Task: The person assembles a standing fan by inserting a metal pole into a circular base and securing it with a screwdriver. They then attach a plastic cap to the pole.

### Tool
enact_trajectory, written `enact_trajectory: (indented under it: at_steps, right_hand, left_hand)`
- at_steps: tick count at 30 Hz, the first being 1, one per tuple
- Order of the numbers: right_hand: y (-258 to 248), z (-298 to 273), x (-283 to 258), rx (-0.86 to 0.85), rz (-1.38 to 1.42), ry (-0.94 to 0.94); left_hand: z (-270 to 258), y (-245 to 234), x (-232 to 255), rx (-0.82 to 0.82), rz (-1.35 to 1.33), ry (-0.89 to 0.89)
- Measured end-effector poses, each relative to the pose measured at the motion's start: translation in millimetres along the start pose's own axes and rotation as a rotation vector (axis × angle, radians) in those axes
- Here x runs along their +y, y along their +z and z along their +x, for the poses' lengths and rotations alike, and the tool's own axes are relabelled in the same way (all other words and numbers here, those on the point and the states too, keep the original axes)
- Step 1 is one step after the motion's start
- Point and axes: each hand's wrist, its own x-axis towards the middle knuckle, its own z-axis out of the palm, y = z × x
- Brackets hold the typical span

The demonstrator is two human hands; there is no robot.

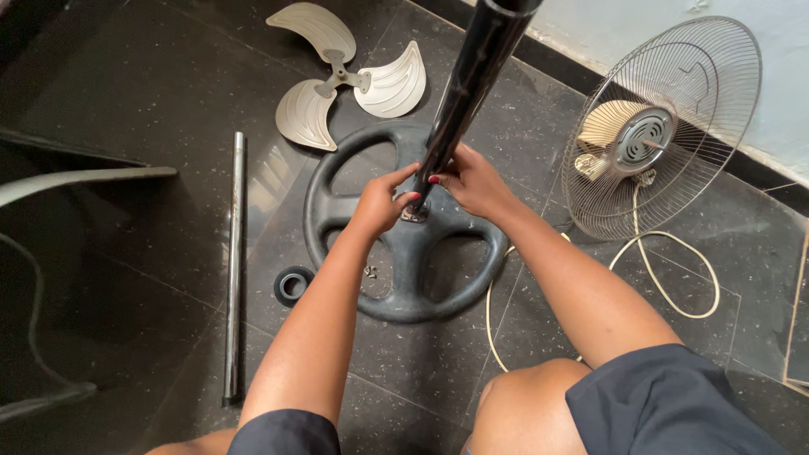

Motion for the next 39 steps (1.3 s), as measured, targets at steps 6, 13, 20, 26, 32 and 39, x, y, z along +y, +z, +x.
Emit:
enact_trajectory:
  at_steps: [6,13,20,26,32,39]
  right_hand:
    - [-6,0,1,0.010,-0.035,0.063]
    - [-15,-3,13,-0.027,0.046,0.038]
    - [-14,-7,14,-0.022,0.098,0.050]
    - [-14,-7,16,-0.009,0.062,0.049]
    - [-11,-7,17,-0.049,0.130,-0.003]
    - [-8,-8,13,-0.079,0.125,-0.037]
  left_hand:
    - [6,9,24,0.050,-0.123,-0.066]
    - [7,16,20,0.055,-0.163,-0.013]
    - [11,19,19,0.037,-0.182,-0.030]
    - [10,15,23,0.020,-0.163,-0.031]
    - [6,8,25,0.017,-0.159,0.004]
    - [2,2,27,0.008,-0.134,-0.036]
